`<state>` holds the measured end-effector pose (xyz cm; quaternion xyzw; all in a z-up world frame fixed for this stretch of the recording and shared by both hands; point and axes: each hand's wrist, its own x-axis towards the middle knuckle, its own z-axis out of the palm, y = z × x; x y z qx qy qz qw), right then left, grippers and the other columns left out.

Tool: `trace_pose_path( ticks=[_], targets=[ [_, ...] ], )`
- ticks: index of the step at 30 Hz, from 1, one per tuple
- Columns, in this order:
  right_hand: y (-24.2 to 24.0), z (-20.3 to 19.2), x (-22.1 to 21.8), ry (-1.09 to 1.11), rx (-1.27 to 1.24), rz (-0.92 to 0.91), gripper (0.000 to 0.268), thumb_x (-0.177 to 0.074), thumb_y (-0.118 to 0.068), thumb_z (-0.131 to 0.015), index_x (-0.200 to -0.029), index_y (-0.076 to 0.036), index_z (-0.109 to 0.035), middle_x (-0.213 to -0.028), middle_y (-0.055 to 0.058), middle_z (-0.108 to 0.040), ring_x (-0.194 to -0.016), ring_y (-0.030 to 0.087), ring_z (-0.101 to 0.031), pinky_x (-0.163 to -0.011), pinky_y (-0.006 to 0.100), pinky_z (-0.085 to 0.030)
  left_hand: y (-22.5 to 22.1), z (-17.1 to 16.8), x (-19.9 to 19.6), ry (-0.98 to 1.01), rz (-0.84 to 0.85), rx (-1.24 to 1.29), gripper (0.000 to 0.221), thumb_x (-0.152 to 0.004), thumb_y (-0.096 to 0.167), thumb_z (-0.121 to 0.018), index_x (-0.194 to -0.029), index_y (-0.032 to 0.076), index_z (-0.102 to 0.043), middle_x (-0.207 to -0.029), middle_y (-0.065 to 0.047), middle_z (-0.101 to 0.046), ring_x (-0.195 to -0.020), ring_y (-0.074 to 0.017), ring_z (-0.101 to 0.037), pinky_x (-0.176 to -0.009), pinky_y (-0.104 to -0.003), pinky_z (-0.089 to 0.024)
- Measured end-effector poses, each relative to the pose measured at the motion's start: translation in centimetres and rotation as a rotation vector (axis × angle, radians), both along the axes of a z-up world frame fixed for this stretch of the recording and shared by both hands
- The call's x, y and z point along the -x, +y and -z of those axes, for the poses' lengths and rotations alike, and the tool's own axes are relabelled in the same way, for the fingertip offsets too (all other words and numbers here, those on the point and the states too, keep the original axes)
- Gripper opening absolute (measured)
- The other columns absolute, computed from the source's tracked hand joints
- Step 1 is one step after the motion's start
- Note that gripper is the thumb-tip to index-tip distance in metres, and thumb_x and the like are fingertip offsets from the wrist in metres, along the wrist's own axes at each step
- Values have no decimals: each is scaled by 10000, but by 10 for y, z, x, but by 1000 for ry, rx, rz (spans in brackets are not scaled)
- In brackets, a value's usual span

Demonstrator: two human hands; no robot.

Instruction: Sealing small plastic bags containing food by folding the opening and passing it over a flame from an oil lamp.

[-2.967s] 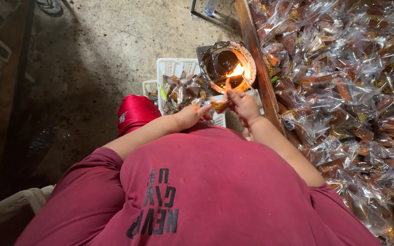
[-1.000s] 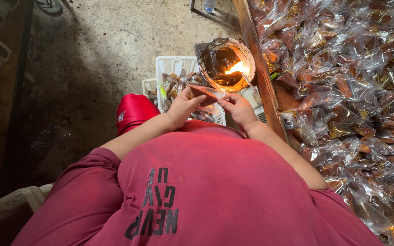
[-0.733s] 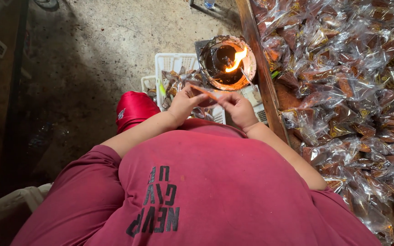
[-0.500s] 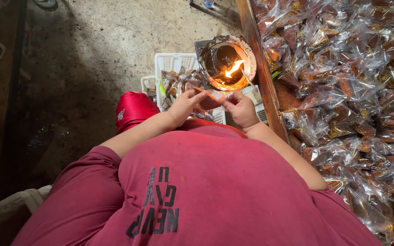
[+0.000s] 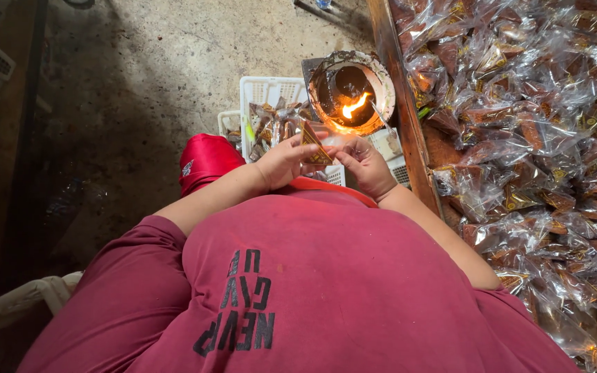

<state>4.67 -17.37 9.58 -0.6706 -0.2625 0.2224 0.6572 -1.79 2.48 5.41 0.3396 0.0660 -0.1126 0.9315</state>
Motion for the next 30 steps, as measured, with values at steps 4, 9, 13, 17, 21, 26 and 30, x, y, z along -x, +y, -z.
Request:
trace_pose_path(
  ticks=[4,9,13,17,21,26,30],
  targets=[
    [-19,49,-24,-74,142,12,279,-1049,-119,-629,-1323,-103,-579,-829,27,-706,-782,70,-649,-734,209,-562,-3,27,-10,67,-39,17,317,-953,368,-712,-1162,134,-666,-1048,-181,-764,-912,-287,-773,-830,-513,-644],
    [-38,23,-36,-365,153,275,595,-1067,-113,-664,-1557,-130,-327,-862,36,-579,-791,91,-560,-737,239,-503,-10,14,-4,67,-184,-337,186,-898,238,-794,-974,84,-722,-886,-41,-750,-701,-116,-716,-630,-250,-628],
    [-40,39,-47,-115,211,118,1055,-983,-18,-757,-1652,-218,33,-1269,100,-419,-1160,183,-585,-1051,302,-533,-13,52,-17,-57,-239,-421,178,-913,153,-795,-1021,29,-728,-887,-84,-759,-788,-138,-712,-697,-291,-625],
    [-40,42,-47,-180,381,185,241,-991,-251,-721,-1214,-164,-751,-723,16,-656,-664,91,-622,-624,229,-477,-13,45,-23,-50,-305,-558,167,-866,196,-848,-979,88,-790,-789,-48,-755,-713,-74,-657,-667,-231,-597],
    [-59,76,-67,-80,414,227,175,-947,-272,-824,-1015,-116,-784,-797,37,-720,-661,97,-680,-554,261,-559,2,48,-26,23,-411,-684,195,-780,208,-914,-944,143,-831,-701,-38,-729,-652,-67,-651,-619,-194,-572],
    [-44,71,-54,344,164,117,114,-1010,-159,-676,-947,-64,-675,-795,106,-727,-764,164,-729,-745,334,-634,-8,42,-20,-143,-380,-763,340,-790,72,-851,-1117,141,-786,-840,-89,-737,-831,-151,-695,-821,-294,-586],
    [-20,37,-31,581,-153,149,108,-1001,-63,-616,-901,-98,-635,-812,70,-708,-858,184,-748,-880,358,-619,-12,34,-15,-577,-180,-1530,839,-640,568,-910,-1322,175,-618,-1063,-111,-678,-1060,-341,-675,-974,-460,-523]
  ],
)
